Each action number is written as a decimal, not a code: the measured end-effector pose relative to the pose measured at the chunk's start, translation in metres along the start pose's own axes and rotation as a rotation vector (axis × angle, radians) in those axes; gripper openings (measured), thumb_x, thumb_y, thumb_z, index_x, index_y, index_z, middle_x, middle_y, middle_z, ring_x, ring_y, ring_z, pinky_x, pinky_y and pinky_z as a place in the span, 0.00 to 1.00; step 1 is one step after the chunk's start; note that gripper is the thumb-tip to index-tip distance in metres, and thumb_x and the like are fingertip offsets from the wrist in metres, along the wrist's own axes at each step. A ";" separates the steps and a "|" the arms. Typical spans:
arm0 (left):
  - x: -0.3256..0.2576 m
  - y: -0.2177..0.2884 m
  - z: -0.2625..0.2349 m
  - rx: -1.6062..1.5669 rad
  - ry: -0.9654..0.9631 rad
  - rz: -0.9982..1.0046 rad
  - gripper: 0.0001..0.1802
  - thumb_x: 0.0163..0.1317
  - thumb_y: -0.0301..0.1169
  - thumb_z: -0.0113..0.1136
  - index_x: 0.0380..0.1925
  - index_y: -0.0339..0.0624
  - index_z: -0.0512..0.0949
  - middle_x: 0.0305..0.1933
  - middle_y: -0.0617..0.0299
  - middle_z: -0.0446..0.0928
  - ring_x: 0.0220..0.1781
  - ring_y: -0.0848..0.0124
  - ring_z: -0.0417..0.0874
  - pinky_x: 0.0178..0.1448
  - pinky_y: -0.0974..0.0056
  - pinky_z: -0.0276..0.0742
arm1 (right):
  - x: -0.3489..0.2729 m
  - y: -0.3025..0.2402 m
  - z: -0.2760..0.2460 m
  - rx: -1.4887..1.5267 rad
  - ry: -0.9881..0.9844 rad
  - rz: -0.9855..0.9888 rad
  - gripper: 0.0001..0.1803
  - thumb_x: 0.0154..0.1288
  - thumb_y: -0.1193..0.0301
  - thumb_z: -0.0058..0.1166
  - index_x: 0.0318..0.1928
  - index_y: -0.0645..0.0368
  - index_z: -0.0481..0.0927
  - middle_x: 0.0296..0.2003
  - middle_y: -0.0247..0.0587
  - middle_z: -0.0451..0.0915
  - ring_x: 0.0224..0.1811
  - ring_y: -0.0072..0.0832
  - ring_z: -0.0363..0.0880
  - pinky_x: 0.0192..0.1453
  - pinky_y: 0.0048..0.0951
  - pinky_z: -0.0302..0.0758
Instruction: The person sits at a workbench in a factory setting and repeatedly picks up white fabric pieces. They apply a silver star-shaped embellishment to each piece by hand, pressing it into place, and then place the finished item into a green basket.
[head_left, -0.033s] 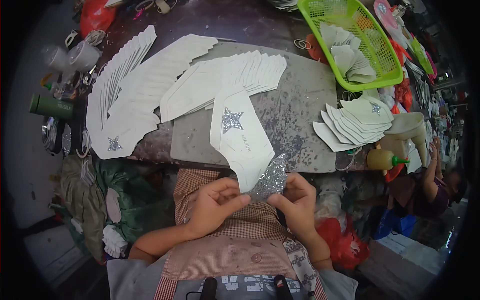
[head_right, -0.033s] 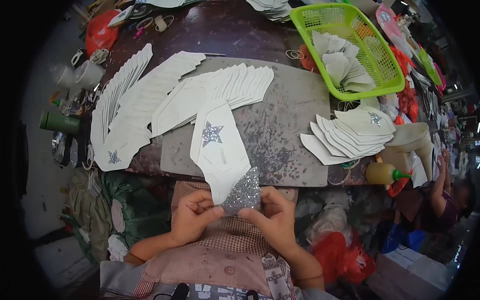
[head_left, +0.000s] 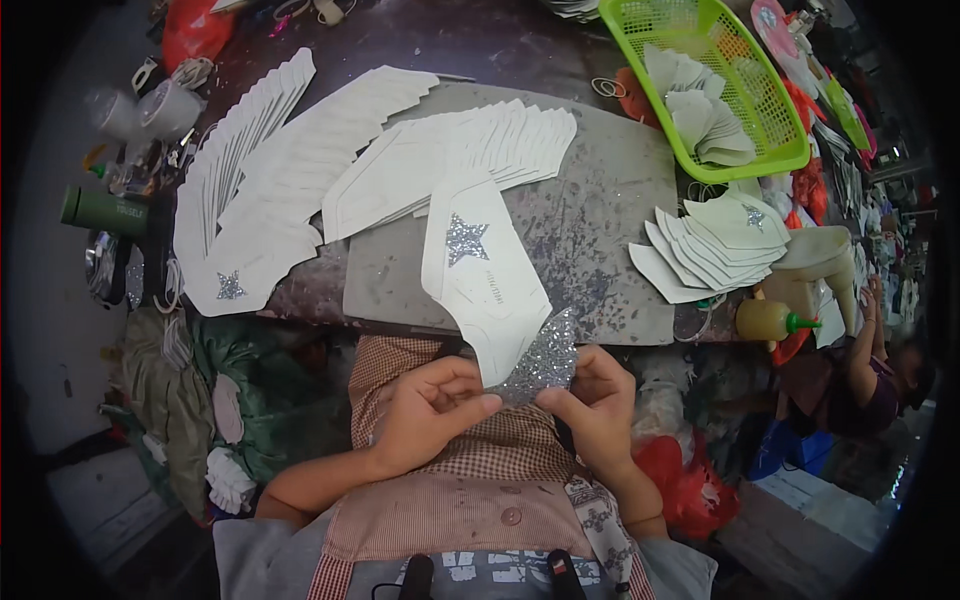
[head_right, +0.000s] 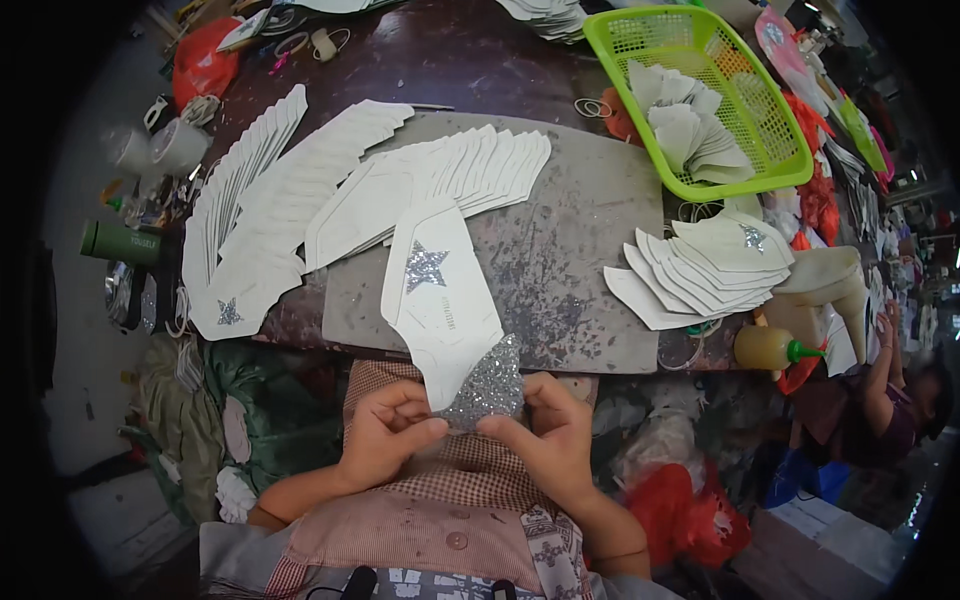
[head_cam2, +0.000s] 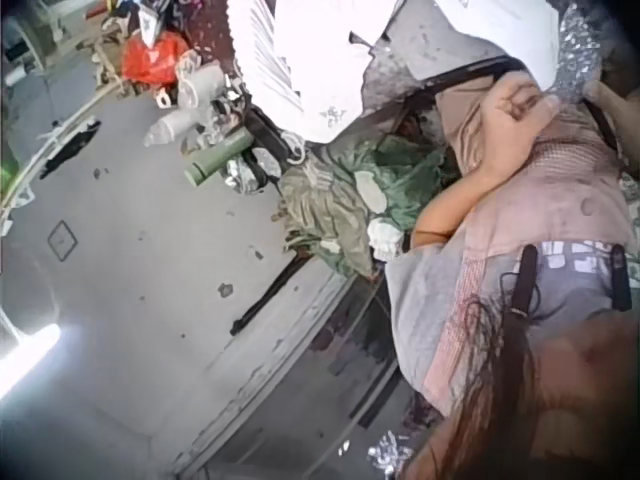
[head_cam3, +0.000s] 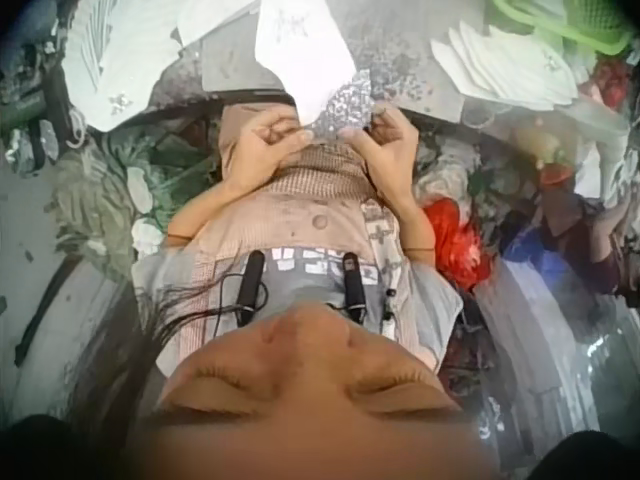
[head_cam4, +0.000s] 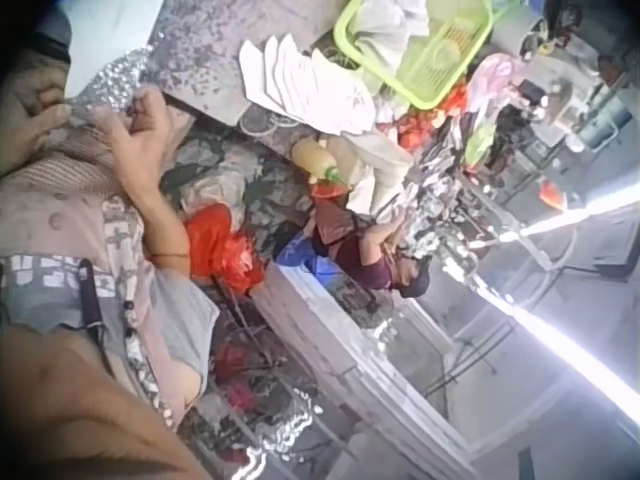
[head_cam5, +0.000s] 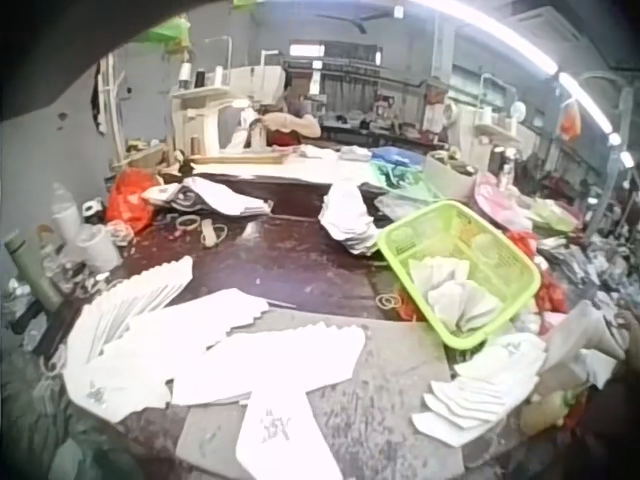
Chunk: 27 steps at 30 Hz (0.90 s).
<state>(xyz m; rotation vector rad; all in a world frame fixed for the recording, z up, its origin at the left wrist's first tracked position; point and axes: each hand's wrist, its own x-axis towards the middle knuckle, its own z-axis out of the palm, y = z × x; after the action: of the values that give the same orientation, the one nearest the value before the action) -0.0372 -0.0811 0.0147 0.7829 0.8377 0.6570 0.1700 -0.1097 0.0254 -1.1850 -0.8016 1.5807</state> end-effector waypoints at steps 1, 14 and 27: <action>-0.002 0.006 0.002 -0.045 0.017 -0.009 0.18 0.63 0.20 0.59 0.53 0.31 0.70 0.48 0.53 0.81 0.48 0.75 0.80 0.49 0.74 0.75 | 0.001 -0.002 0.003 -0.009 0.008 0.020 0.19 0.54 0.80 0.66 0.46 0.69 0.76 0.46 0.42 0.79 0.50 0.22 0.75 0.54 0.25 0.71; -0.001 0.020 0.008 0.124 0.041 -0.037 0.28 0.56 0.20 0.64 0.57 0.31 0.67 0.43 0.55 0.83 0.46 0.76 0.81 0.53 0.70 0.74 | 0.000 0.001 0.000 -0.356 -0.065 -0.227 0.10 0.49 0.81 0.68 0.33 0.67 0.80 0.37 0.41 0.80 0.41 0.26 0.77 0.45 0.25 0.72; 0.002 0.012 -0.003 0.265 -0.089 -0.053 0.27 0.55 0.21 0.65 0.55 0.29 0.69 0.44 0.56 0.82 0.46 0.75 0.81 0.53 0.69 0.75 | -0.002 0.007 0.007 -0.031 0.005 0.028 0.06 0.57 0.83 0.63 0.32 0.66 0.77 0.36 0.40 0.82 0.39 0.20 0.78 0.45 0.23 0.73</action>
<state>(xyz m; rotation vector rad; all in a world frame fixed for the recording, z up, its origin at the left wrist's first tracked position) -0.0415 -0.0721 0.0225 1.0178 0.8711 0.4654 0.1615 -0.1138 0.0217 -1.2268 -0.8117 1.5924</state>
